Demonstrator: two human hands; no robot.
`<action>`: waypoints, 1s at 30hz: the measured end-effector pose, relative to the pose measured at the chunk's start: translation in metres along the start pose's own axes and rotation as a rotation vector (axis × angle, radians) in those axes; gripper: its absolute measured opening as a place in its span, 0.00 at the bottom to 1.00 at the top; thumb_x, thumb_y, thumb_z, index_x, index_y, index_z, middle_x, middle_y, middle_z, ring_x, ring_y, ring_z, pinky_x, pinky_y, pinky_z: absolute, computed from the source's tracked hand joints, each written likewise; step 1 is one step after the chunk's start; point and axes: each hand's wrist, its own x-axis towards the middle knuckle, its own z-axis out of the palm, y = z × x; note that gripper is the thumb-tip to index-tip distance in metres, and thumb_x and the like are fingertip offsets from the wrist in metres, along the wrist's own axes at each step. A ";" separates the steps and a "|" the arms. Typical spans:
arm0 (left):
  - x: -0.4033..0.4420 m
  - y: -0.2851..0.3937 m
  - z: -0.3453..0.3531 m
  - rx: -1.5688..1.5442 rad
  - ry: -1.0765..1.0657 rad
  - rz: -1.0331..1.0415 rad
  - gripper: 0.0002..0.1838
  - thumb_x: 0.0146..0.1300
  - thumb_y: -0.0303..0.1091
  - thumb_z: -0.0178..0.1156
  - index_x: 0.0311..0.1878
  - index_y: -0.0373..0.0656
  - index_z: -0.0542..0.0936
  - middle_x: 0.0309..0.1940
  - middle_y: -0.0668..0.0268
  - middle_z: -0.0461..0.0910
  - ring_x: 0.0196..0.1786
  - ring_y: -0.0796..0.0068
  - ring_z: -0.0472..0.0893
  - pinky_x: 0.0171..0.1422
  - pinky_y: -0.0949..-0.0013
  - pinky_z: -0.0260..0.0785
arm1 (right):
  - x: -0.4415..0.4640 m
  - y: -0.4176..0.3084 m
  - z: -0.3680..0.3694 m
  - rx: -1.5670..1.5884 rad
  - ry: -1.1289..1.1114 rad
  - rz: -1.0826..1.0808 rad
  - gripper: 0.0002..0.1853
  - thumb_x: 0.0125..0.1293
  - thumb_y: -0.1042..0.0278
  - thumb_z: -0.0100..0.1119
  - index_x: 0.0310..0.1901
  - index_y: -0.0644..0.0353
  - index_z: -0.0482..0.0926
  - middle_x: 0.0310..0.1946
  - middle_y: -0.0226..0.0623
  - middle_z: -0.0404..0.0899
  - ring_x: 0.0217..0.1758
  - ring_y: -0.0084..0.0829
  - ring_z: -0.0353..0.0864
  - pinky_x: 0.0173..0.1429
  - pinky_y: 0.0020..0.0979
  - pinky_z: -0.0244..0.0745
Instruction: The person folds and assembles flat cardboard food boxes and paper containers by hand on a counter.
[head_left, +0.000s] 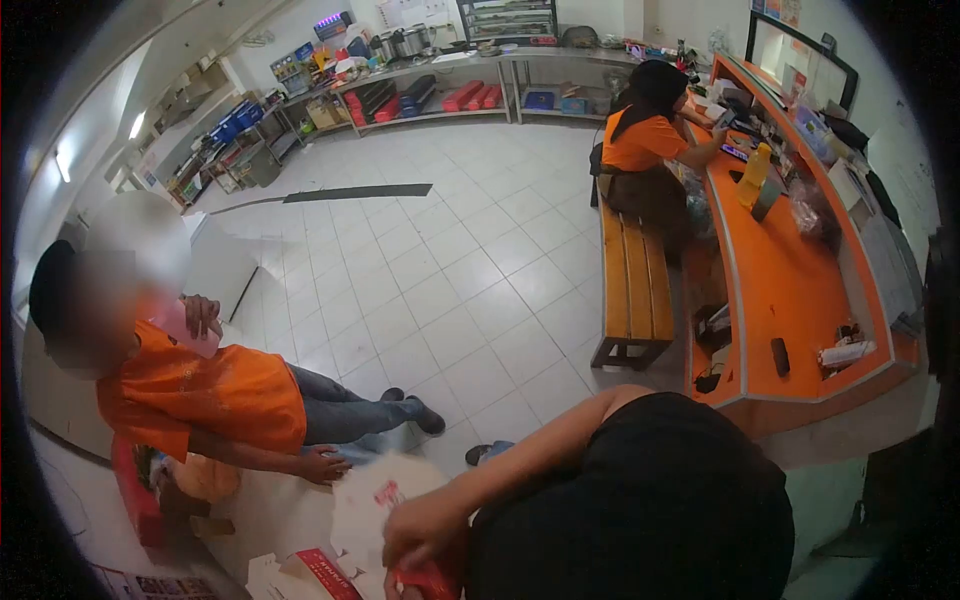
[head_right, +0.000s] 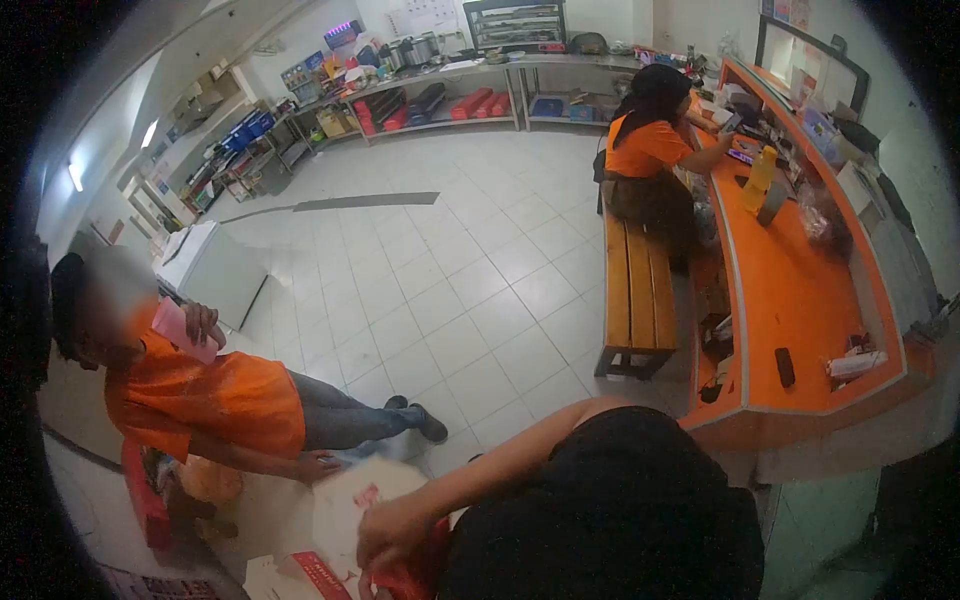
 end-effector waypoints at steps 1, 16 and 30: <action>0.000 0.013 0.007 0.115 0.002 0.016 0.20 0.76 0.33 0.58 0.66 0.37 0.73 0.57 0.49 0.78 0.55 0.57 0.79 0.60 0.55 0.74 | -0.002 -0.013 -0.002 -0.026 -0.086 0.013 0.20 0.67 0.58 0.66 0.53 0.65 0.85 0.40 0.53 0.85 0.47 0.52 0.84 0.53 0.46 0.78; 0.009 0.014 0.026 0.245 0.130 0.280 0.37 0.75 0.37 0.64 0.77 0.33 0.55 0.25 0.68 0.72 0.29 0.76 0.70 0.36 0.70 0.67 | -0.016 -0.049 -0.034 -0.215 -0.258 0.076 0.26 0.55 0.56 0.77 0.50 0.63 0.80 0.38 0.50 0.82 0.44 0.53 0.84 0.51 0.47 0.77; 0.057 -0.029 -0.018 -0.204 0.416 0.032 0.26 0.77 0.43 0.61 0.65 0.30 0.75 0.53 0.52 0.82 0.49 0.60 0.83 0.53 0.58 0.80 | -0.026 0.015 -0.003 0.180 0.714 0.299 0.25 0.72 0.61 0.69 0.63 0.64 0.73 0.54 0.48 0.77 0.57 0.41 0.83 0.61 0.41 0.80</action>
